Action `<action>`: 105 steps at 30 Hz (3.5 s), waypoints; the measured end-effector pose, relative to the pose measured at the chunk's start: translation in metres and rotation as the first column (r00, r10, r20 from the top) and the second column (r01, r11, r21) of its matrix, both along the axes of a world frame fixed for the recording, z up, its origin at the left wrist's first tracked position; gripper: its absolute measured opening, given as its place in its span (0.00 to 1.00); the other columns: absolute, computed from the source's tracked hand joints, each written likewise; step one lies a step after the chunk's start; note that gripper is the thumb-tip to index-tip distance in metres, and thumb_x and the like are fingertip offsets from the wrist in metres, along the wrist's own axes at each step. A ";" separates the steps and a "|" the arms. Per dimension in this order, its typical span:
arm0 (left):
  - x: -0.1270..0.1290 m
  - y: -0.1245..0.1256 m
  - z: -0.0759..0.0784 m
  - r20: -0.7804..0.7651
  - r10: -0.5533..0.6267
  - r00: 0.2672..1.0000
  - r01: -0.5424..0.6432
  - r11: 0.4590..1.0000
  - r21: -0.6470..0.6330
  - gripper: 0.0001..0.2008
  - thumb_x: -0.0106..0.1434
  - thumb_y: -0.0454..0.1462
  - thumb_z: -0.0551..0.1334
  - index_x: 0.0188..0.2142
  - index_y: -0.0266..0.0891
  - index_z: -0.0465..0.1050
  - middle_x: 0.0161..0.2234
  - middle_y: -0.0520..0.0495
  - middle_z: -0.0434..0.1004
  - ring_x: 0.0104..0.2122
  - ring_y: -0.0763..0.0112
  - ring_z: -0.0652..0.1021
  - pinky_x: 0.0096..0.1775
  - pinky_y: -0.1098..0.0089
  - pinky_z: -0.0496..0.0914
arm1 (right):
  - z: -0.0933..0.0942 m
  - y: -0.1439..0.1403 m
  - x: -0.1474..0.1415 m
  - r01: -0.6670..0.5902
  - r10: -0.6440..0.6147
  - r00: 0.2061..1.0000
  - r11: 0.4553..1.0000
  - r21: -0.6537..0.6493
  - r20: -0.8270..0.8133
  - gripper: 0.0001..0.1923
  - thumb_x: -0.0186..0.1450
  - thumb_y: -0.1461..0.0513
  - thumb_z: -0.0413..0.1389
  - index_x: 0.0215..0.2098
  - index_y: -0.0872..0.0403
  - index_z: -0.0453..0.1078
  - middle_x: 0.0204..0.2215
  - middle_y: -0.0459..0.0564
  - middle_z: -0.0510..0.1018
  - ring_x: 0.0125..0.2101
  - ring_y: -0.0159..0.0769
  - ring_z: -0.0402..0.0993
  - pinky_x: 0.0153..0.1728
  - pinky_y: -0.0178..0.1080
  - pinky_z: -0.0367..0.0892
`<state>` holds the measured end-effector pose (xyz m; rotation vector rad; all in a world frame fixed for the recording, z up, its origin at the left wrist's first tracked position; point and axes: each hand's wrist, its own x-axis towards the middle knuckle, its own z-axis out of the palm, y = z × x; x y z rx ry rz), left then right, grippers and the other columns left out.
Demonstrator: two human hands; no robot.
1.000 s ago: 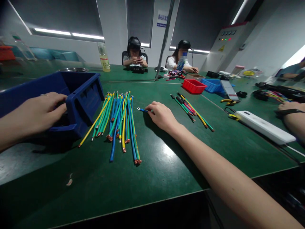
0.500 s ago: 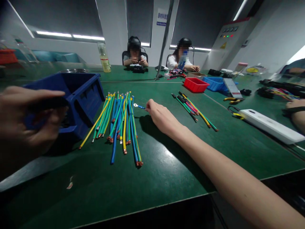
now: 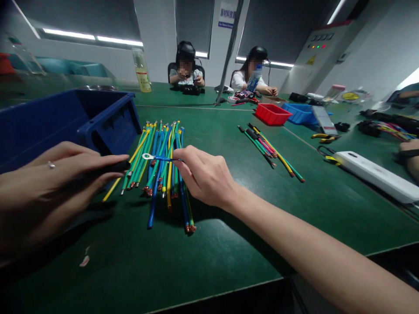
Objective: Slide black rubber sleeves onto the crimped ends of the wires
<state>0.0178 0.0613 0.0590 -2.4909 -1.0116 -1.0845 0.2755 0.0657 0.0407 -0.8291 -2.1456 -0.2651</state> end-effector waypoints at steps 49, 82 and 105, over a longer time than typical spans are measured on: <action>0.009 -0.003 -0.004 -0.129 -0.162 0.978 0.161 0.987 -0.016 0.07 0.65 0.34 0.56 0.41 0.36 0.70 0.31 0.47 0.74 0.35 0.66 0.70 0.43 0.64 0.63 | 0.009 -0.012 -0.010 -0.138 0.133 0.990 0.986 0.093 0.054 0.07 0.66 0.66 0.53 0.41 0.60 0.69 0.27 0.48 0.76 0.25 0.29 0.66 0.26 0.33 0.61; 0.010 -0.004 -0.003 -0.111 -0.128 0.985 0.120 0.990 -0.080 0.08 0.63 0.28 0.54 0.29 0.38 0.68 0.30 0.48 0.68 0.34 0.68 0.67 0.39 0.62 0.61 | 0.011 -0.010 -0.010 -0.151 0.147 0.982 0.988 0.026 0.118 0.11 0.67 0.61 0.53 0.44 0.59 0.70 0.32 0.51 0.74 0.29 0.29 0.68 0.28 0.32 0.64; 0.010 -0.008 -0.004 0.015 -0.049 0.999 0.050 0.997 -0.055 0.12 0.63 0.32 0.58 0.47 0.39 0.65 0.39 0.48 0.73 0.39 0.68 0.73 0.44 0.66 0.67 | 0.023 -0.007 -0.001 -0.069 0.062 0.996 0.990 0.124 0.057 0.06 0.66 0.66 0.54 0.41 0.55 0.68 0.30 0.49 0.72 0.31 0.34 0.65 0.31 0.39 0.65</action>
